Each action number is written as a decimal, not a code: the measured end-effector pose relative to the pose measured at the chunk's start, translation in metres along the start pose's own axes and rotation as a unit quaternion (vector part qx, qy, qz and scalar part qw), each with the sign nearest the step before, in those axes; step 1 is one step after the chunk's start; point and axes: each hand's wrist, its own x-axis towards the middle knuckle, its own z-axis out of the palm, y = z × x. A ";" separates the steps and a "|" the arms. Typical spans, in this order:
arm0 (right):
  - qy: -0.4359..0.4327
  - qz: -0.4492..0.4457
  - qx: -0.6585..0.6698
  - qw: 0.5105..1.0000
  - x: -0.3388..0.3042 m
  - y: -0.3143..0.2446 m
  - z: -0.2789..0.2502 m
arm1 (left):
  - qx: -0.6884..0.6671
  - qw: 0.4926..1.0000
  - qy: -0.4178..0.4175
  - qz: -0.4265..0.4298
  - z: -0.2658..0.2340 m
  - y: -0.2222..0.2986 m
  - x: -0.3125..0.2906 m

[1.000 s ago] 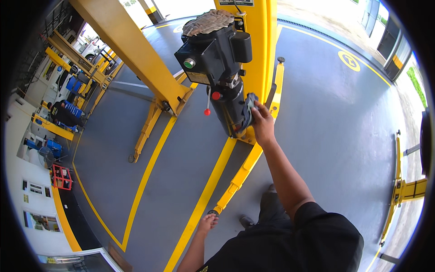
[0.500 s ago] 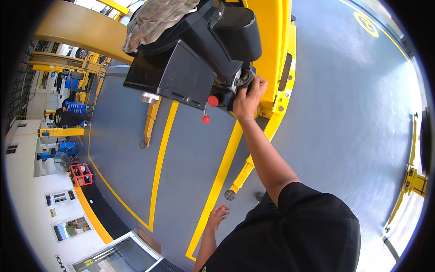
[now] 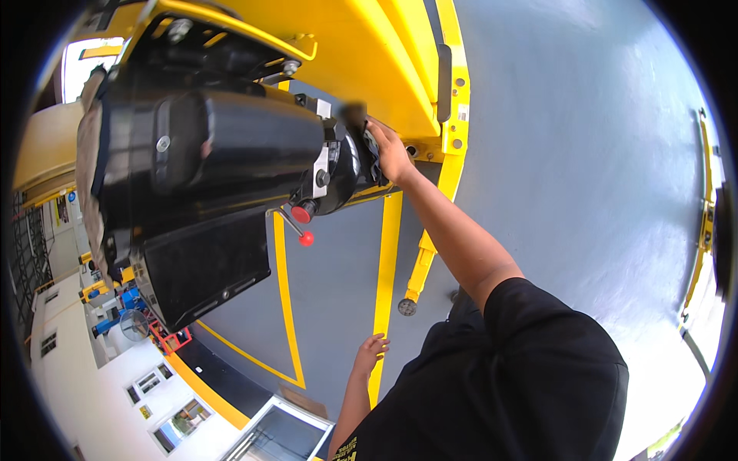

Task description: The person wipes the yellow arms and black motor housing of a car lift with a dark cloth. They move around the lift, kneeling and standing to reach different sections, and continue wiping until the end of the clip.

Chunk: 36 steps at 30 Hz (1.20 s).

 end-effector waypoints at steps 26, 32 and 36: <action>0.141 0.083 -0.074 0.984 -0.019 0.190 -0.014 | 0.139 0.987 0.004 0.075 0.000 0.187 -0.022; 0.061 0.307 -0.120 0.942 0.018 0.260 -0.043 | 0.244 0.962 -0.055 0.110 -0.025 0.220 -0.017; -0.126 0.420 0.019 0.899 0.056 0.177 -0.064 | 0.293 0.947 -0.065 0.112 -0.078 0.234 0.010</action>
